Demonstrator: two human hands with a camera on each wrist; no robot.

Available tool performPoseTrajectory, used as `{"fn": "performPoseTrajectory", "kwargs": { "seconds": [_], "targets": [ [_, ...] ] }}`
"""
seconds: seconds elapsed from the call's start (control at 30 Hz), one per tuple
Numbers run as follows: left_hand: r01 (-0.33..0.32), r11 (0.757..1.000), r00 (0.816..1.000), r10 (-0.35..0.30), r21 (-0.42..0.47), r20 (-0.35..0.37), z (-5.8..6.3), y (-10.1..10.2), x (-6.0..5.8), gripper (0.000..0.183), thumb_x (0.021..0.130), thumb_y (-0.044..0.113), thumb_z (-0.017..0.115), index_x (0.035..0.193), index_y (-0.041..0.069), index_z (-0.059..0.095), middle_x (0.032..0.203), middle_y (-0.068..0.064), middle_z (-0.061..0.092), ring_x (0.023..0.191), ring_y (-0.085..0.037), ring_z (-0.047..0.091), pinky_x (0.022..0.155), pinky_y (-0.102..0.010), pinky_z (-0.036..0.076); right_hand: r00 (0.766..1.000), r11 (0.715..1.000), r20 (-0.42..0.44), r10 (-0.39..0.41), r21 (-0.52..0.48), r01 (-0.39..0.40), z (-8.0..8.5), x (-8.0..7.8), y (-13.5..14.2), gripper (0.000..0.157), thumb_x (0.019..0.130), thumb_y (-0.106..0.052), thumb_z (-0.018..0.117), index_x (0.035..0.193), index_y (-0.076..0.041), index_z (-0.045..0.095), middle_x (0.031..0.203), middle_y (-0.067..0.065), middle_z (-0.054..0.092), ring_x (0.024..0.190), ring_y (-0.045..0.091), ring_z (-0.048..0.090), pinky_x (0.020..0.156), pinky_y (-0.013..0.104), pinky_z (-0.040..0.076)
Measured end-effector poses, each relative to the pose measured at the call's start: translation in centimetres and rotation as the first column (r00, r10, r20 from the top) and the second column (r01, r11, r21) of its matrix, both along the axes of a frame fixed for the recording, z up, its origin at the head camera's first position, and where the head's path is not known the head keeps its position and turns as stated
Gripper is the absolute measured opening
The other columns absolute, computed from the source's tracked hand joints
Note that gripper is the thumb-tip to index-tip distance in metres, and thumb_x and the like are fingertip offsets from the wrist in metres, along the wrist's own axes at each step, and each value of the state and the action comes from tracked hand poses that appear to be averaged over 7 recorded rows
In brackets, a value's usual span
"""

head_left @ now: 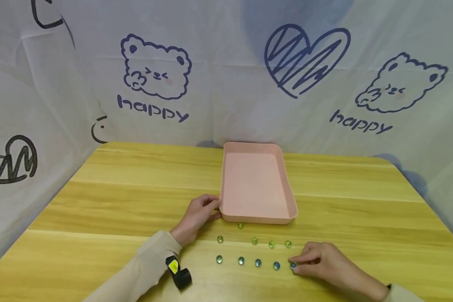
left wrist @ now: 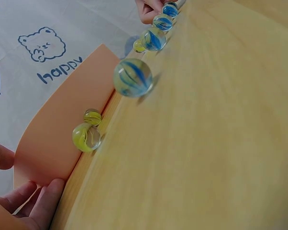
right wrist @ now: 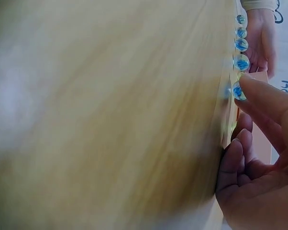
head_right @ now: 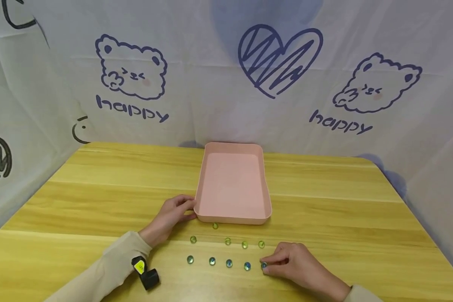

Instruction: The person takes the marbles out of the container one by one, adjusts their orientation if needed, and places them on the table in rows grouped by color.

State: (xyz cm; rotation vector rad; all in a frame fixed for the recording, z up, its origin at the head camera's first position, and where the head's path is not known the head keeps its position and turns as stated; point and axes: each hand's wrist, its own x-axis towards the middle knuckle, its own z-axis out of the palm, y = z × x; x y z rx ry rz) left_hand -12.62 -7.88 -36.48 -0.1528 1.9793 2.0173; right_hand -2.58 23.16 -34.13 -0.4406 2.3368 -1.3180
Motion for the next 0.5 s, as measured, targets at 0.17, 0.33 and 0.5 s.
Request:
{"fn": "performPoseTrajectory", "kwargs": {
  "seconds": [0.17,0.33,0.5],
  "targets": [
    [0.001,1.0,1.0,-0.001,-0.006,-0.003,0.0,-0.02,0.04,0.028,0.089,0.014,0.055,0.108,-0.006,0.055,0.106,-0.016,0.052,0.095,-0.023,0.055,0.079,-0.028,0.052,1.0,1.0,-0.014,0.006,-0.002,-0.006,-0.07,0.03,-0.08,0.027,0.079,-0.025,0.069,0.1,-0.007,0.07,0.078,-0.001,0.059,0.064,0.009,0.048,0.05,0.02,0.043],
    [0.008,1.0,1.0,-0.008,-0.001,-0.006,-0.02,-0.05,0.05,0.028,0.089,0.014,0.055,0.108,-0.007,0.055,0.107,-0.017,0.052,0.095,-0.023,0.055,0.079,-0.028,0.052,1.0,1.0,-0.02,0.012,-0.007,-0.012,-0.09,0.05,-0.07,0.027,0.08,-0.024,0.069,0.1,-0.007,0.07,0.079,0.0,0.059,0.065,0.009,0.049,0.05,0.02,0.044],
    [0.006,1.0,1.0,-0.006,0.005,-0.011,-0.09,-0.04,0.01,0.028,0.089,0.013,0.055,0.108,-0.007,0.055,0.107,-0.017,0.052,0.095,-0.023,0.055,0.079,-0.028,0.052,1.0,1.0,0.024,-0.008,-0.009,0.008,-0.04,-0.05,0.03,0.026,0.08,-0.023,0.069,0.101,-0.008,0.07,0.081,0.003,0.06,0.066,0.009,0.049,0.051,0.02,0.045]
  ]
}}
